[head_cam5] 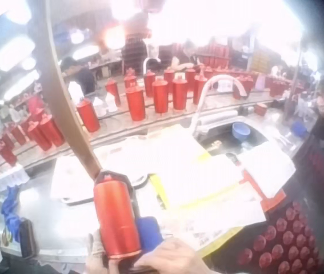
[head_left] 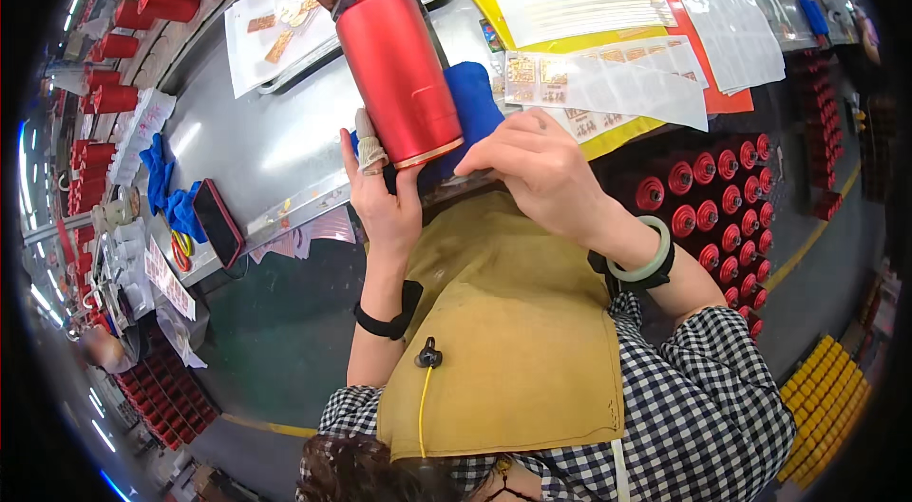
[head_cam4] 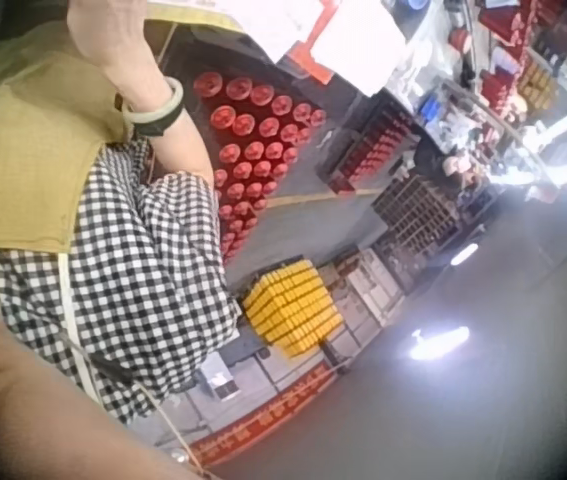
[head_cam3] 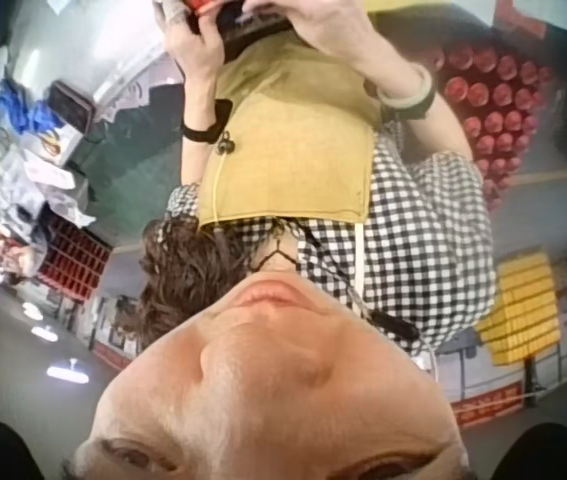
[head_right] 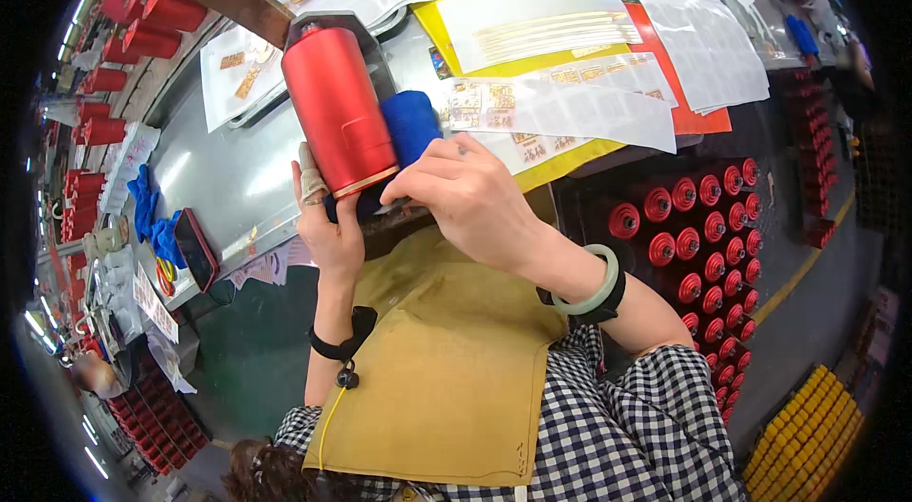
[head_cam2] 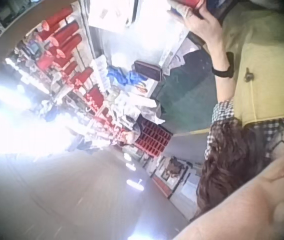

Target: Applying decorative and informational stickers to red liquor bottles on an assembly line.

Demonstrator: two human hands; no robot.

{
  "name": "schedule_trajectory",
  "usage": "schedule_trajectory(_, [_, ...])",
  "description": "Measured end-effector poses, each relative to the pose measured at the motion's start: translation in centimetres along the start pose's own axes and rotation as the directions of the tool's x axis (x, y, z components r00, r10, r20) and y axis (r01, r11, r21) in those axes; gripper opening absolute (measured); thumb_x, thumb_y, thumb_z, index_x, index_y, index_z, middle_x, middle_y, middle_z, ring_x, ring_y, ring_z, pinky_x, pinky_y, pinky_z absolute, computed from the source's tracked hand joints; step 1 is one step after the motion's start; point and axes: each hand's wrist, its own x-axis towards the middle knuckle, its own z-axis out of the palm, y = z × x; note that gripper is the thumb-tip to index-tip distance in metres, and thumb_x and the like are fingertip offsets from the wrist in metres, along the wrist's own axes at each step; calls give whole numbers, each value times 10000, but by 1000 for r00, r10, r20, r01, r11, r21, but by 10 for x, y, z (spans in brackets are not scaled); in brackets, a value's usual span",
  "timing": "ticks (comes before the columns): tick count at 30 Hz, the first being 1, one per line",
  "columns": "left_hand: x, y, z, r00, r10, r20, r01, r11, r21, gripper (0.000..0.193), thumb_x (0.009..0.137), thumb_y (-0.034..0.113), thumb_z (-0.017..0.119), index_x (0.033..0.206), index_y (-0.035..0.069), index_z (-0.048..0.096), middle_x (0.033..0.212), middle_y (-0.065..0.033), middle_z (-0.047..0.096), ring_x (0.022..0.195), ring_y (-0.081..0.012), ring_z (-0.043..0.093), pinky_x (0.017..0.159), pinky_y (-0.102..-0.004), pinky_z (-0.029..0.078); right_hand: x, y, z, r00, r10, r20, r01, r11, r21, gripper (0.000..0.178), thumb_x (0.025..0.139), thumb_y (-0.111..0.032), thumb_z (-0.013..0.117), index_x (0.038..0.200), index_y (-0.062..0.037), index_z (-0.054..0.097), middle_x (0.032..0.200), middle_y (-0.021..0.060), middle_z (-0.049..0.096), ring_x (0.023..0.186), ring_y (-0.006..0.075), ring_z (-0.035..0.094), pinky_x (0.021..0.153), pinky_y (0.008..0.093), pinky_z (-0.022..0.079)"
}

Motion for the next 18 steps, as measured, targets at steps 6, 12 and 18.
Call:
schedule_trajectory(6, [1,2,-2,993,-72,97,88,981,-174,752,960,36,697,1599,-56,311,1626,-247,404,1500,-386,410,1215,-438,332,2,0,6,995,7,-100,-3,999,39,217,808,34,641,941,-102,745,893,14,735,847,229,661,841,364,487])
schedule_trajectory(12, [22,40,-5,993,-110,-39,103,983,-149,1114,717,222,963,1591,-49,328,1614,-237,410,1451,-408,441,1216,-494,329,12,-7,0,999,-29,-26,31,997,65,233,758,49,705,938,-92,752,889,29,739,855,242,677,825,376,510])
schedule_trajectory(18, [27,33,-11,993,-113,-22,107,978,-180,1041,719,177,960,1566,-34,393,1542,-230,498,1364,-370,549,1117,-422,452,8,-6,-18,937,96,336,-209,925,319,169,843,-8,745,990,-90,749,930,88,724,904,302,684,861,412,523])
